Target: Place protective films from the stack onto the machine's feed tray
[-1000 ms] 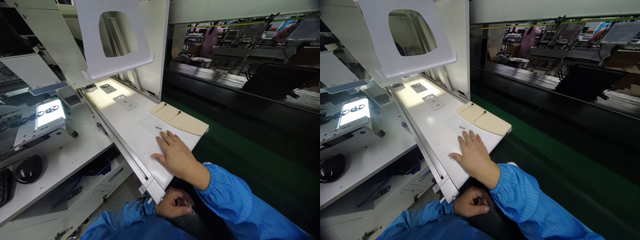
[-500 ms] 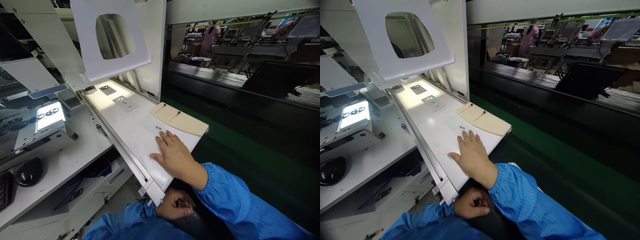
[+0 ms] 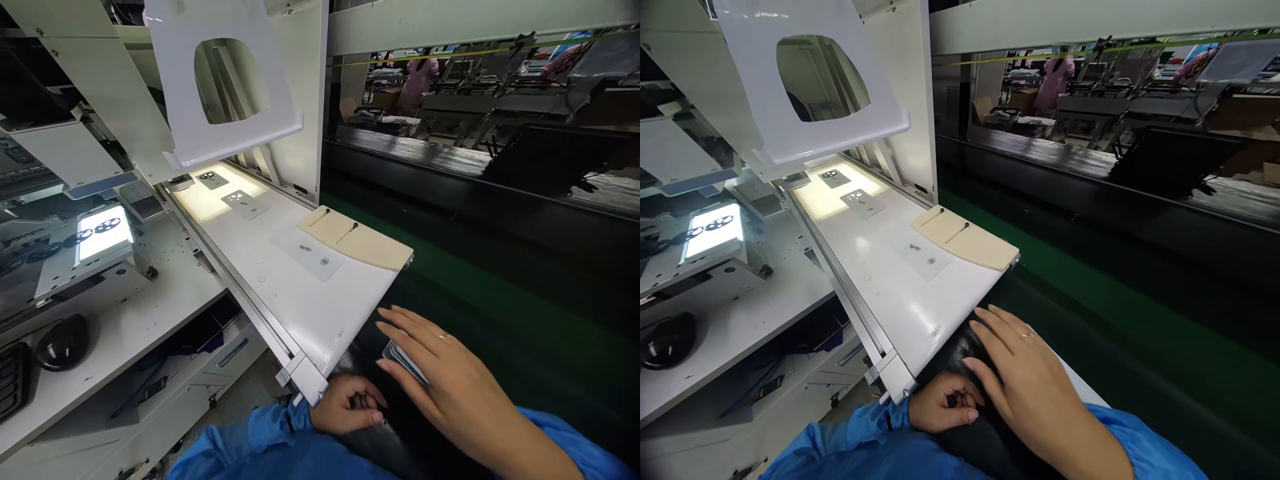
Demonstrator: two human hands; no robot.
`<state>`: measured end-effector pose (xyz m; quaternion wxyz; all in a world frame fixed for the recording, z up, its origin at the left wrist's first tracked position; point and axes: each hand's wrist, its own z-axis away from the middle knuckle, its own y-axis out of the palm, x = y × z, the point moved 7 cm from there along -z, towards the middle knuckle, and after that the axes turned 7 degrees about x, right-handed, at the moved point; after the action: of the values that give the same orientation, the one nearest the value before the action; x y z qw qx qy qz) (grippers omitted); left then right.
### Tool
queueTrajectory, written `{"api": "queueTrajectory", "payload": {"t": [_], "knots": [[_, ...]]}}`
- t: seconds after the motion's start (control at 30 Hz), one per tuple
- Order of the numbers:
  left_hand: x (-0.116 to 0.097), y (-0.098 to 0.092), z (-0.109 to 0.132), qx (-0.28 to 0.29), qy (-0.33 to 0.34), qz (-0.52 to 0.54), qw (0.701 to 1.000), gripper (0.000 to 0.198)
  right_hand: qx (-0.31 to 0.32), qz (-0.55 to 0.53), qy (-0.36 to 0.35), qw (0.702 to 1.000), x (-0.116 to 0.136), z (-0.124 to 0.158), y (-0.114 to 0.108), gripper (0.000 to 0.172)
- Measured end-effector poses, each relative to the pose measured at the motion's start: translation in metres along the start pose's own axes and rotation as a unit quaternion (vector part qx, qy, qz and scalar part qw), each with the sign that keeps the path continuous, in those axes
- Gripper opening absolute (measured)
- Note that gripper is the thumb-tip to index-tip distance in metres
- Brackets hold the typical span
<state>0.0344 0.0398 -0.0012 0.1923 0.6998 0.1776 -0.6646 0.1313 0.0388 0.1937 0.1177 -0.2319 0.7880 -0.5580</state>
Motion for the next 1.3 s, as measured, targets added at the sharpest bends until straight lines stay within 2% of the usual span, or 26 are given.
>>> {"api": "queueTrajectory", "payload": {"t": [0.07, 0.17, 0.3, 0.4, 0.53, 0.7, 0.83, 1.13, 1.23, 1.3], "knots": [[-0.001, -0.001, 0.000, -0.008, -0.008, -0.002, 1.000, 0.046, -0.006, 0.001, 0.031, 0.999, -0.017, 0.026, -0.002, 0.035], [-0.001, 0.000, 0.000, -0.017, -0.015, 0.001, 1.000, 0.046, -0.005, 0.005, 0.076, 0.997, -0.039, 0.060, 0.003, 0.039], [-0.001, 0.001, -0.002, -0.024, -0.011, -0.013, 1.000, 0.045, -0.003, 0.042, 0.099, 0.994, -0.052, 0.090, 0.014, 0.046], [-0.001, 0.002, -0.003, -0.033, -0.009, -0.041, 0.999, 0.041, 0.002, 0.094, 0.096, 0.991, -0.052, 0.101, 0.024, 0.053], [-0.002, 0.007, -0.005, -0.034, -0.045, -0.082, 0.995, 0.031, 0.014, 0.171, 0.088, 0.981, -0.050, 0.112, 0.046, 0.063], [-0.007, 0.009, -0.007, -0.042, -0.074, -0.136, 0.987, 0.023, 0.039, 0.219, 0.112, 0.969, -0.055, 0.124, 0.075, 0.054], [-0.007, 0.010, -0.007, -0.037, -0.069, -0.145, 0.986, 0.022, 0.048, 0.214, 0.131, 0.967, -0.058, 0.128, 0.086, 0.051], [-0.002, 0.008, -0.007, -0.036, -0.061, -0.139, 0.988, 0.024, 0.062, 0.201, 0.123, 0.970, -0.060, 0.129, 0.088, 0.050], [-0.003, 0.008, -0.007, -0.035, -0.059, -0.141, 0.988, 0.024, 0.065, 0.193, 0.112, 0.973, -0.056, 0.127, 0.073, 0.051], [-0.003, 0.008, -0.007, -0.034, -0.056, -0.141, 0.988, 0.024, 0.055, 0.183, 0.117, 0.975, -0.054, 0.126, 0.056, 0.052]]}}
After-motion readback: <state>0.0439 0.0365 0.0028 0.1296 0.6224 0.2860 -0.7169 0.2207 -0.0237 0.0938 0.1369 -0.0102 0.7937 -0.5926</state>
